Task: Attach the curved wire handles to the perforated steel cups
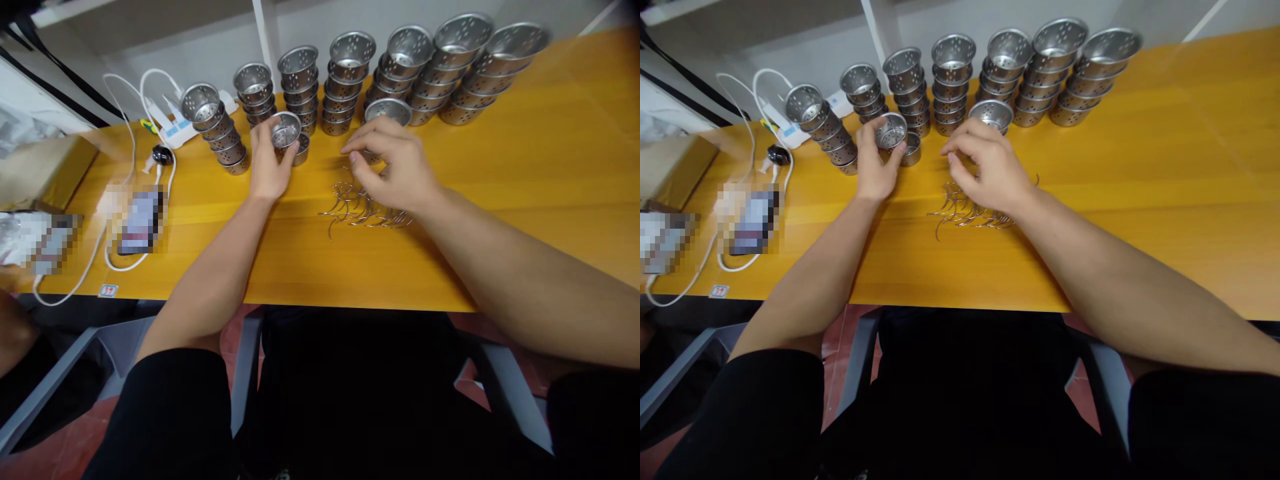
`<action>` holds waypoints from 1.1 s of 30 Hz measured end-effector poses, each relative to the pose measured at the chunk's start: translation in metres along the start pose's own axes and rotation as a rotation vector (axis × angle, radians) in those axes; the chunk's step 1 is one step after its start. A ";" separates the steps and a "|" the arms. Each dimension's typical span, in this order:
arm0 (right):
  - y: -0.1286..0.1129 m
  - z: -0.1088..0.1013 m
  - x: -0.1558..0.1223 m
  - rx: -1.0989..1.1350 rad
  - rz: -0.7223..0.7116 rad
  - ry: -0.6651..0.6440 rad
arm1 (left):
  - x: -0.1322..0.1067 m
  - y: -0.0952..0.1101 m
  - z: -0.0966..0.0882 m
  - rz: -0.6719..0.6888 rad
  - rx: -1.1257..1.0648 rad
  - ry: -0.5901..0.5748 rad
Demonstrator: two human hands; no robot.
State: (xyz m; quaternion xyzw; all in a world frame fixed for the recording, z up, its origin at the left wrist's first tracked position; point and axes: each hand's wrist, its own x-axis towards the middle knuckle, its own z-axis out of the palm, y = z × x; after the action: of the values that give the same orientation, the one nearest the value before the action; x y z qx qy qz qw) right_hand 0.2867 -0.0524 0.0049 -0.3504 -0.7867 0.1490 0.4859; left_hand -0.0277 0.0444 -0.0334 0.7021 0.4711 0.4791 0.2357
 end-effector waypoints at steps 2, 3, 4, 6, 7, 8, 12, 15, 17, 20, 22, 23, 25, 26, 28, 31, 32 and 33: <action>0.000 0.001 0.000 0.019 0.001 -0.009 | 0.002 -0.001 0.004 0.002 -0.009 -0.032; 0.000 0.002 0.000 0.031 -0.003 -0.010 | 0.003 -0.002 0.006 0.005 -0.007 -0.045; 0.000 0.003 -0.001 0.041 -0.007 -0.008 | 0.004 -0.004 0.008 0.011 -0.002 -0.053; 0.000 0.003 -0.001 0.050 -0.003 -0.009 | 0.005 -0.009 0.010 0.024 0.011 -0.059; -0.001 0.003 -0.001 0.046 0.002 -0.016 | 0.006 -0.012 0.011 0.031 0.019 -0.061; -0.001 0.002 -0.001 0.035 0.009 -0.025 | 0.006 -0.014 0.011 0.039 0.029 -0.060; -0.007 -0.001 -0.001 -0.077 0.058 -0.095 | 0.006 -0.018 0.010 0.076 0.086 -0.031; -0.013 -0.003 0.000 -0.140 0.070 -0.121 | 0.003 -0.014 0.011 0.107 0.132 -0.019; -0.016 -0.003 0.000 -0.149 0.058 -0.120 | 0.002 -0.011 0.013 0.136 0.159 -0.035; -0.022 -0.005 0.001 -0.172 0.078 -0.139 | 0.000 -0.007 0.016 0.167 0.193 -0.075; -0.026 -0.006 0.002 -0.204 0.099 -0.164 | -0.001 -0.006 0.019 0.171 0.219 -0.098; -0.027 -0.007 0.003 -0.221 0.107 -0.181 | -0.002 -0.005 0.019 0.166 0.232 -0.102; -0.030 -0.008 0.003 -0.250 0.116 -0.212 | -0.003 -0.003 0.020 0.149 0.255 -0.107; -0.031 -0.008 0.004 -0.262 0.118 -0.224 | -0.003 -0.002 0.020 0.140 0.262 -0.106; -0.033 -0.009 0.004 -0.288 0.114 -0.239 | -0.004 0.000 0.019 0.123 0.271 -0.105; -0.035 -0.010 0.005 -0.343 0.108 -0.277 | -0.006 0.003 0.015 0.092 0.302 -0.091; -0.035 -0.011 0.005 -0.356 0.109 -0.285 | -0.006 0.003 0.013 0.079 0.313 -0.081; -0.036 -0.012 0.006 -0.360 0.113 -0.286 | -0.006 0.002 0.011 0.066 0.322 -0.072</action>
State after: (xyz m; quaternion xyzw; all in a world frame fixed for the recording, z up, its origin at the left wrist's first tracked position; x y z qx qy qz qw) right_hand 0.2809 -0.0750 0.0349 -0.4502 -0.8405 0.0817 0.2901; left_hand -0.0177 0.0397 -0.0388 0.7625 0.5100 0.3794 0.1210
